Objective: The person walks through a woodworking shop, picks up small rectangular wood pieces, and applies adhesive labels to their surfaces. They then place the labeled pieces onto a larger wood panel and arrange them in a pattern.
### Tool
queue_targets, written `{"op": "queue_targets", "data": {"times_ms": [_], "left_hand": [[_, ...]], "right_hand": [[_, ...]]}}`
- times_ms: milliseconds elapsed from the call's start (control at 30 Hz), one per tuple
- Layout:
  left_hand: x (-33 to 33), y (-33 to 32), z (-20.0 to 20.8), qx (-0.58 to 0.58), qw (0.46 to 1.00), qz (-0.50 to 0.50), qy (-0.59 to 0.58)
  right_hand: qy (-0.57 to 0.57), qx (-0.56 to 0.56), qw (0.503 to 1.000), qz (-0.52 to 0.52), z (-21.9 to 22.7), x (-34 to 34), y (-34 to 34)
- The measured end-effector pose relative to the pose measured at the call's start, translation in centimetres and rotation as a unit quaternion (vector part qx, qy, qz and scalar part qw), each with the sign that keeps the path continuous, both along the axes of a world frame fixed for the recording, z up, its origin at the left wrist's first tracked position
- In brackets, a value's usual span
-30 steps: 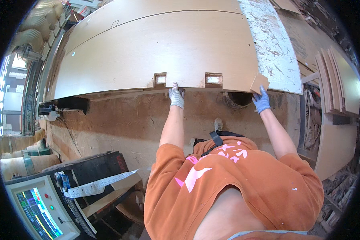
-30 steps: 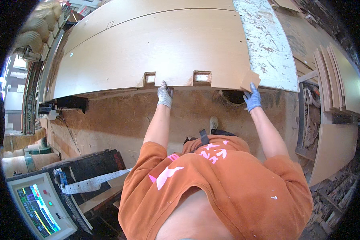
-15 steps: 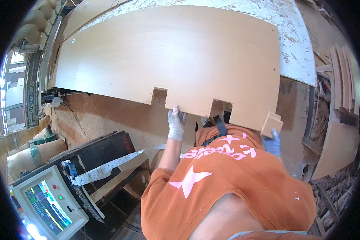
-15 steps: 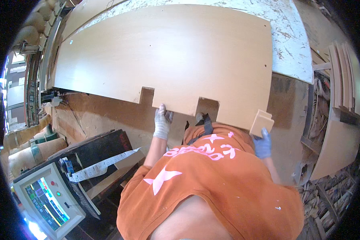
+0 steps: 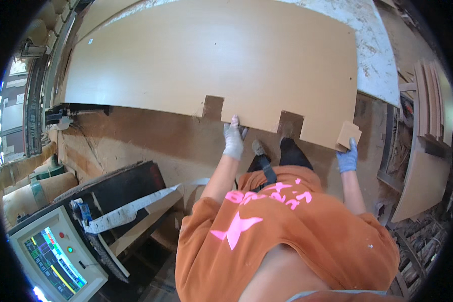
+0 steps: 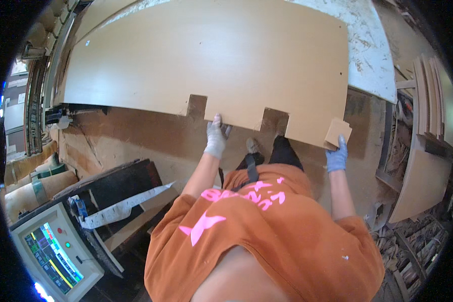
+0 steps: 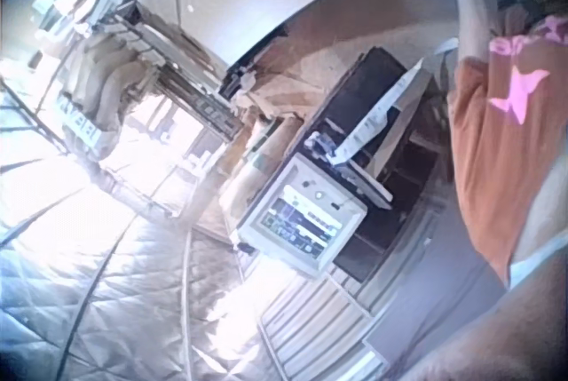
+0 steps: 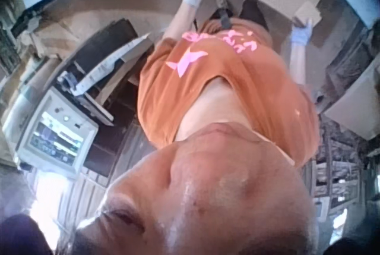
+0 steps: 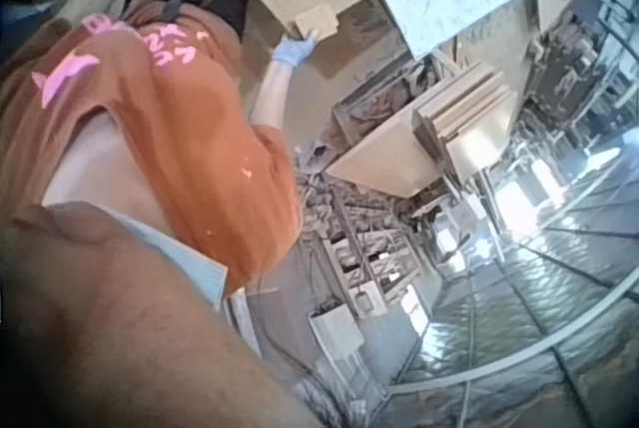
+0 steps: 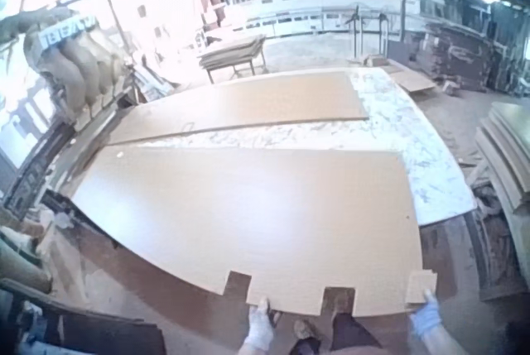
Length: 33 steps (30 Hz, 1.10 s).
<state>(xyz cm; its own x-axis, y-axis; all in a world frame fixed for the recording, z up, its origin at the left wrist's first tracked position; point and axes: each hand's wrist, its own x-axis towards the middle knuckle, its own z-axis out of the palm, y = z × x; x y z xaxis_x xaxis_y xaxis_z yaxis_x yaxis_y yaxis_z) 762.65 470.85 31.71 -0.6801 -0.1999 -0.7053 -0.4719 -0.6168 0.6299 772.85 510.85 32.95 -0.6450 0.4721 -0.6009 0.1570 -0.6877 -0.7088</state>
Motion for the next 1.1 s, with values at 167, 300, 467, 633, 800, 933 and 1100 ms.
{"op": "queue_targets", "data": {"times_ms": [167, 300, 467, 633, 800, 933, 1100], "left_hand": [[0.1, -1.2, -0.9, -0.052, 0.996, -0.059, -0.050], [-0.7, -3.6, 0.4, -0.516, 0.839, 0.120, 0.128], [-4.5, -8.9, 3.8, -0.825, 0.484, -0.235, 0.175], [-0.3, -10.3, 5.1, -0.778, 0.364, -0.467, 0.209], [1.6, -10.3, 4.6, -0.620, 0.594, -0.495, 0.131], [-3.2, -7.2, 2.9, -0.690, 0.627, -0.249, 0.262], [-6.1, -5.2, 0.7, -0.647, 0.726, -0.169, 0.160]], "right_hand": [[-0.057, 0.442, 0.889, 0.102, 2.4, -3.5, 1.4], [-0.014, 0.473, 0.867, 0.154, 3.1, -11.3, 1.1], [-0.078, 0.517, 0.834, 0.177, 1.4, -20.1, 1.6], [-0.011, 0.683, 0.716, 0.147, 2.7, -18.0, 1.6], [0.043, 0.706, 0.690, 0.153, 3.9, -12.3, -1.4], [0.045, 0.694, 0.696, 0.178, 3.7, -10.4, -4.1], [0.049, 0.673, 0.716, 0.181, 3.5, -9.0, -5.6]]}}
